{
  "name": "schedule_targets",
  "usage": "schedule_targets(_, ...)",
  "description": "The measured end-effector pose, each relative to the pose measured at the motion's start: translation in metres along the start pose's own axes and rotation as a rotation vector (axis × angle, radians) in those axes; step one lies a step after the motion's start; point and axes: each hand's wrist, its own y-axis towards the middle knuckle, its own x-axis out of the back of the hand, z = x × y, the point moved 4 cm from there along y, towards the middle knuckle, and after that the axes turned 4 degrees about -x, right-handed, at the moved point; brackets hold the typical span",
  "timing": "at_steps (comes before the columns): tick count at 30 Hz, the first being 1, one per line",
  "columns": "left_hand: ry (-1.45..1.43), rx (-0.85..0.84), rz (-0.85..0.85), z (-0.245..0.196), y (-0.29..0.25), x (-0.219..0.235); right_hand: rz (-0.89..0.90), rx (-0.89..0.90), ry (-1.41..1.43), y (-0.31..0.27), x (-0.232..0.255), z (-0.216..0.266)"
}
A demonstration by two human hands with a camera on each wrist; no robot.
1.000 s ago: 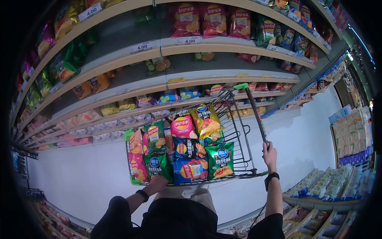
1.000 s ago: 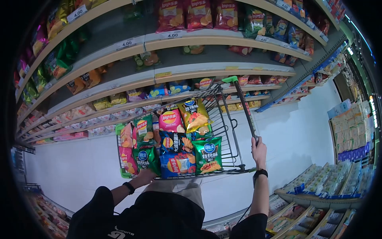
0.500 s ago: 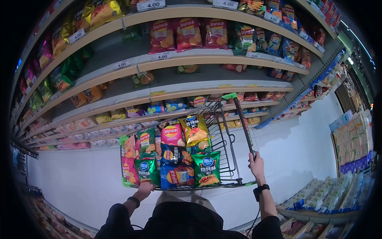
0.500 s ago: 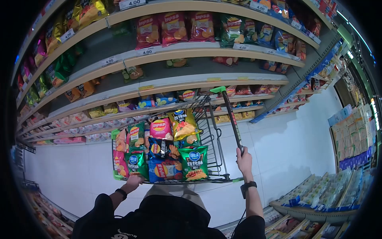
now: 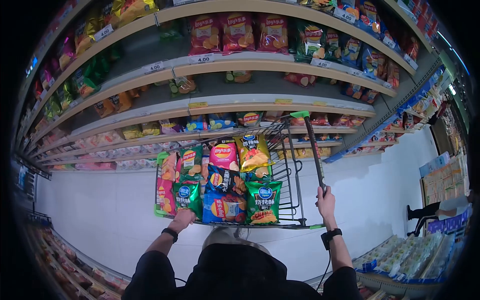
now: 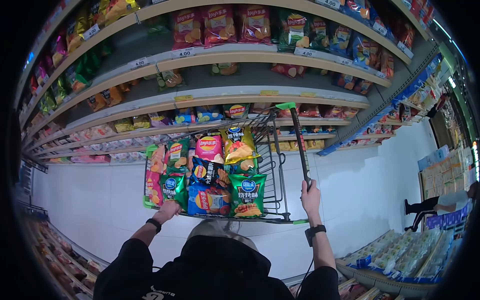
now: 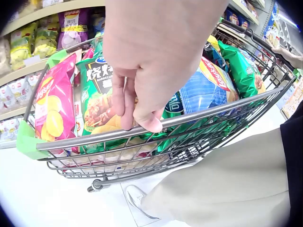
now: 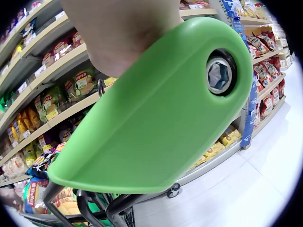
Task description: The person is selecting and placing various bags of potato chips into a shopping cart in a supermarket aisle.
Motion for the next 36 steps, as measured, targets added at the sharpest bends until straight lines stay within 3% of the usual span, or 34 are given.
schedule_targets(3, -0.175, 0.098, -0.017, -0.003, 0.005, 0.002, -0.008, 0.000, 0.014, 0.004, 0.004, -0.007)
schedule_targets(12, -0.030, -0.034, -0.039, -0.019, 0.021, -0.003, -0.020, 0.016, -0.048, 0.017, 0.016, -0.021)
schedule_targets(18, -0.246, 0.049, -0.054, -0.029, 0.027, 0.006, -0.030, -0.001, -0.069, 0.022, 0.021, -0.024)
schedule_targets(21, -0.338, 0.005, -0.087, -0.031, 0.026, 0.008, -0.025, -0.020, -0.070, 0.021, 0.024, -0.022)
schedule_targets(24, -0.136, -0.120, -0.114, -0.033, 0.030, 0.008, -0.063, 0.022, -0.126, 0.029, 0.019, -0.039)
schedule_targets(27, -0.273, -0.039, -0.107, -0.037, 0.027, 0.014, -0.110, 0.106, -0.190, 0.035, 0.014, -0.054)
schedule_targets(32, -0.185, -0.102, -0.088, -0.032, 0.032, 0.006, -0.135, 0.116, -0.183, 0.033, 0.013, -0.053)
schedule_targets(36, -0.250, -0.022, -0.054, -0.034, 0.029, 0.007, -0.152, 0.125, -0.191, 0.034, 0.013, -0.056)
